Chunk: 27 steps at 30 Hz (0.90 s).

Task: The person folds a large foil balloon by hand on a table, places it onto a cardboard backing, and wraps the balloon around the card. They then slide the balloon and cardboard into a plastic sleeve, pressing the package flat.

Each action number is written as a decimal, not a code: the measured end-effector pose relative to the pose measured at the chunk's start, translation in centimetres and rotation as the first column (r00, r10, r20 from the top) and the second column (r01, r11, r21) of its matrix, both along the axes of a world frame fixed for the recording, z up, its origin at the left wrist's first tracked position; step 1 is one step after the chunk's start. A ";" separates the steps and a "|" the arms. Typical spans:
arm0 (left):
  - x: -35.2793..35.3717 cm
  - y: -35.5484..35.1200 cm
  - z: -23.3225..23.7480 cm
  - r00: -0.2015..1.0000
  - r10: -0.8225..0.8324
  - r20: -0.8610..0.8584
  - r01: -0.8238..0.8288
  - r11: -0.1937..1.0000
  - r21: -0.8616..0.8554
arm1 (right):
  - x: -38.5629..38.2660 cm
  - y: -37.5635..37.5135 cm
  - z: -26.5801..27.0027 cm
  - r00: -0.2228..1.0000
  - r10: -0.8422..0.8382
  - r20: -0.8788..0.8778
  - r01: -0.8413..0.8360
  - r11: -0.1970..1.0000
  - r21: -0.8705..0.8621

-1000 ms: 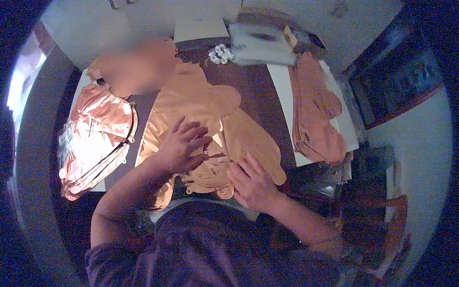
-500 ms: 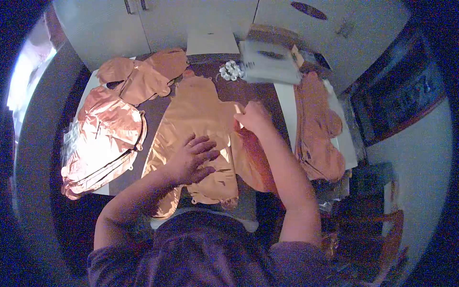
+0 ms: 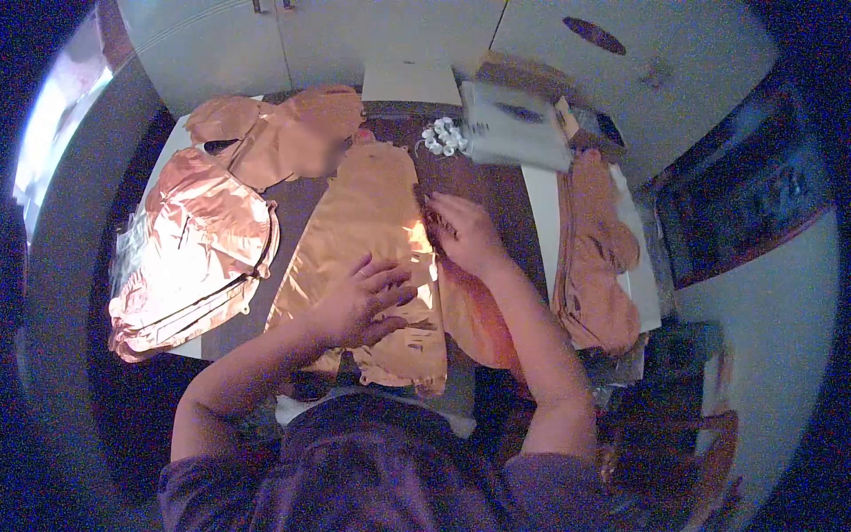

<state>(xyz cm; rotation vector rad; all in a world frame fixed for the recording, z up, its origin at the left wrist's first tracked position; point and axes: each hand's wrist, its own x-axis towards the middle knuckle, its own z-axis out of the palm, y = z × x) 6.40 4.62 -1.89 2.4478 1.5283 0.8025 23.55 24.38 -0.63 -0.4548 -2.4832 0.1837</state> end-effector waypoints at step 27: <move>-9.3 -3.6 0.7 0.948 0.291 -0.125 -0.302 0.951 -0.073 | -0.1 -4.0 -1.0 0.943 0.018 0.333 0.024 0.993 -0.119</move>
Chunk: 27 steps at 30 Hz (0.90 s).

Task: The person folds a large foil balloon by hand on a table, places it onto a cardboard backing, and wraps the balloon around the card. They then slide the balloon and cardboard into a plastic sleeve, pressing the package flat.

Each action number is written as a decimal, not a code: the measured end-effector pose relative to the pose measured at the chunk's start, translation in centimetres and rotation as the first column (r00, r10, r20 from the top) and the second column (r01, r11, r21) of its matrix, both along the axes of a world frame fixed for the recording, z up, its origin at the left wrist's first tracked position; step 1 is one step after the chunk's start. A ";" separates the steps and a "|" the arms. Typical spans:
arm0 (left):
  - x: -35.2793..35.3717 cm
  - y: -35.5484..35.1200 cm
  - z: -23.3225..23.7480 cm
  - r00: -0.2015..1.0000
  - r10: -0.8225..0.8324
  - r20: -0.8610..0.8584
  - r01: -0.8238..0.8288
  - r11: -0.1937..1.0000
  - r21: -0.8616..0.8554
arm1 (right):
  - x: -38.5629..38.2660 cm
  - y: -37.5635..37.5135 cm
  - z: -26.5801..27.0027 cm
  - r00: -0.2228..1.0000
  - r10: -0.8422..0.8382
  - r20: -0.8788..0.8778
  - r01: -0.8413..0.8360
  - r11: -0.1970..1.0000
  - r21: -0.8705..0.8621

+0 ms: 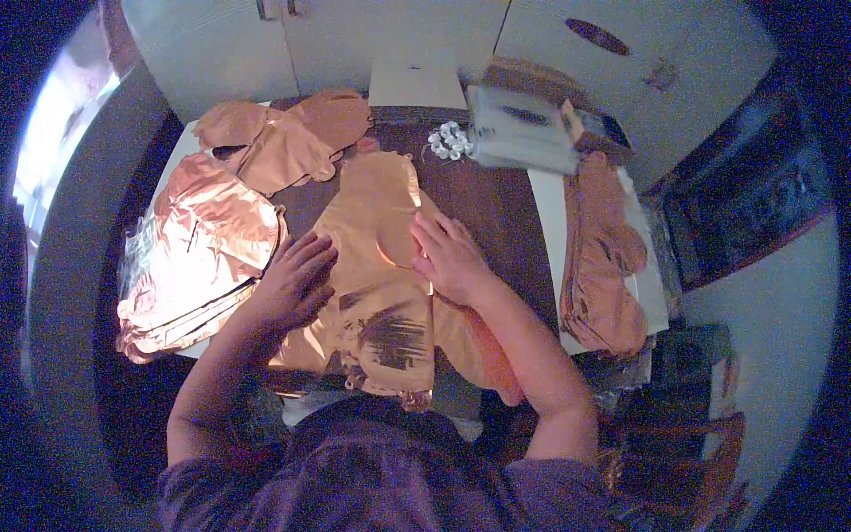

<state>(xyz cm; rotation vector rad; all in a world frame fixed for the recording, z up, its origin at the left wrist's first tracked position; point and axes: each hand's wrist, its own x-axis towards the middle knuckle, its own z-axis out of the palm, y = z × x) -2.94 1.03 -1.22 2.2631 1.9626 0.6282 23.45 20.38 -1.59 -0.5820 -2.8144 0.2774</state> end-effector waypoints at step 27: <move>1.1 0.5 -0.5 0.999 0.013 0.037 -0.013 1.000 0.008 | 1.7 0.7 0.5 0.996 -0.084 0.031 0.082 0.995 0.057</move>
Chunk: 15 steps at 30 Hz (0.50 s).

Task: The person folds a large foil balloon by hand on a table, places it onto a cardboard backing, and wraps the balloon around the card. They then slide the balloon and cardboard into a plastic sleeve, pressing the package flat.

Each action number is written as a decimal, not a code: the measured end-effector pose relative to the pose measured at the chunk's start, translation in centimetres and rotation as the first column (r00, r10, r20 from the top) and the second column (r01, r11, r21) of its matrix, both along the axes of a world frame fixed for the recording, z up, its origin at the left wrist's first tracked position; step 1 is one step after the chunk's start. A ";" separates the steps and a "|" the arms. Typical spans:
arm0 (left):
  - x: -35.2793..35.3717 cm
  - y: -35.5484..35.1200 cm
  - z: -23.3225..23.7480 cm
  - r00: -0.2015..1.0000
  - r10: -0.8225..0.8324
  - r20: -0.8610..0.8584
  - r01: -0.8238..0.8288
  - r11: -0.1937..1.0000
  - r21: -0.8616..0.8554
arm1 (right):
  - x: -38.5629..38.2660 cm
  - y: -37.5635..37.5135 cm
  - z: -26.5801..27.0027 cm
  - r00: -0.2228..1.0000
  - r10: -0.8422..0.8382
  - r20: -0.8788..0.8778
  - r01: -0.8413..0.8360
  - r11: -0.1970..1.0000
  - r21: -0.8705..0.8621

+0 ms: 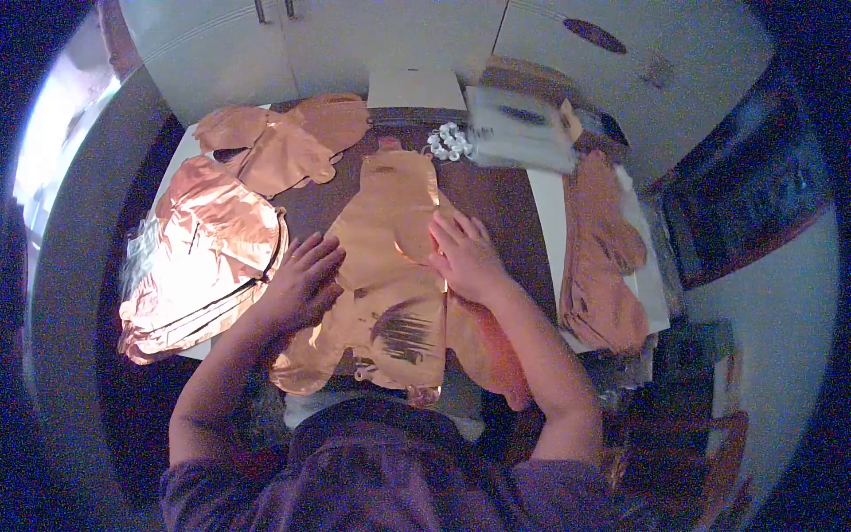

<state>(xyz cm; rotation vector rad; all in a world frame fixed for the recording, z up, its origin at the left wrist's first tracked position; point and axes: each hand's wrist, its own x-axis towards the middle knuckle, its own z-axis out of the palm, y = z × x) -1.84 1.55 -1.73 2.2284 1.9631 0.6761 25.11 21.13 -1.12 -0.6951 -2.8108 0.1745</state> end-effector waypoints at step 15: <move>-0.3 -0.6 0.3 1.000 0.013 -0.023 -0.012 0.999 0.037 | -0.4 0.1 -0.3 1.000 0.011 -0.024 -0.011 0.999 -0.031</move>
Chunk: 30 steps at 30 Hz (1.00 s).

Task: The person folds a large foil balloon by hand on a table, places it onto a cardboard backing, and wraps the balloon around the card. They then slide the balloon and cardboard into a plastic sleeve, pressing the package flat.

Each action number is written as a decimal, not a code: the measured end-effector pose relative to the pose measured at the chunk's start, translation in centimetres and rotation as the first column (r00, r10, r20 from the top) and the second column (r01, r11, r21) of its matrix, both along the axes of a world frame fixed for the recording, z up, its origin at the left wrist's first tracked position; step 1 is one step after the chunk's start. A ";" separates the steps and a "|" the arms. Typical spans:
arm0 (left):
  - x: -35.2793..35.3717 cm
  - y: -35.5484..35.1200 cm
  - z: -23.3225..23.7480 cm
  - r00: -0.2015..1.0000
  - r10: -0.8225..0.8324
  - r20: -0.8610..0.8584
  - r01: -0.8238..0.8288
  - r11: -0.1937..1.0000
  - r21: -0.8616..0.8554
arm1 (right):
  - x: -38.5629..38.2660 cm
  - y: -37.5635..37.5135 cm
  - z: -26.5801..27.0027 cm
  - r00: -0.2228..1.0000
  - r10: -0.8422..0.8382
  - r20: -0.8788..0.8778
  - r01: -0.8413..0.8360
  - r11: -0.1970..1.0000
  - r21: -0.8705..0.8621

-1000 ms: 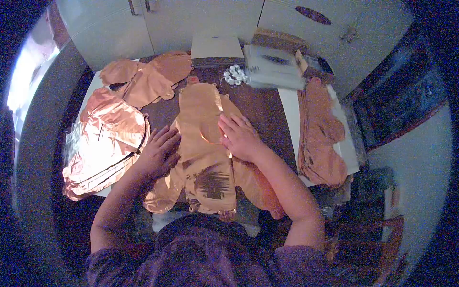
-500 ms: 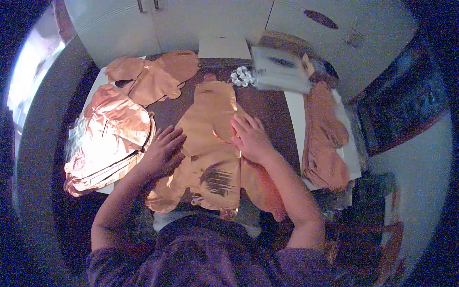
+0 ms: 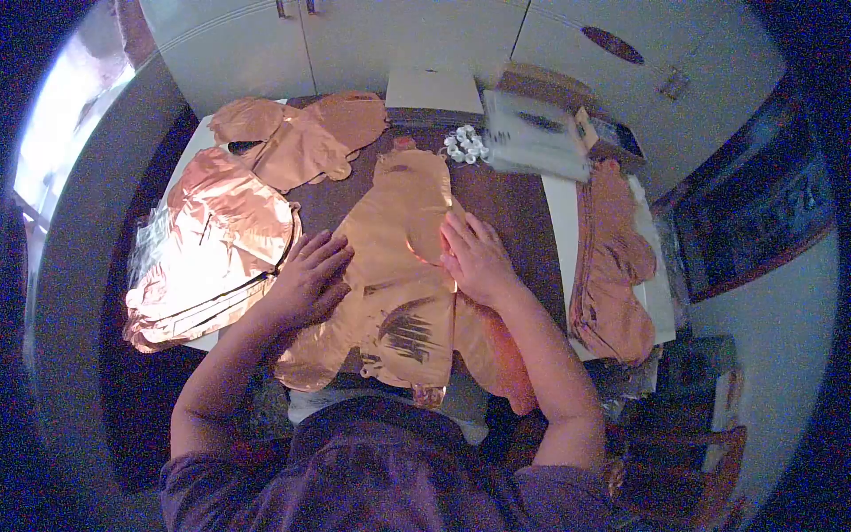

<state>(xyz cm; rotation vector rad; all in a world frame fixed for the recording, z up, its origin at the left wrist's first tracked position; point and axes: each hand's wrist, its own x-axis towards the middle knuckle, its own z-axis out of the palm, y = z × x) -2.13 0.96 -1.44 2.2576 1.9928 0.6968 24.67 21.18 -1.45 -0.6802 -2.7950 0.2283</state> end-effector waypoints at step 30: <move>5.2 7.8 -0.5 0.957 -0.283 0.066 0.278 0.958 0.067 | 11.9 -7.4 5.9 0.784 -0.507 0.357 0.611 0.733 -0.300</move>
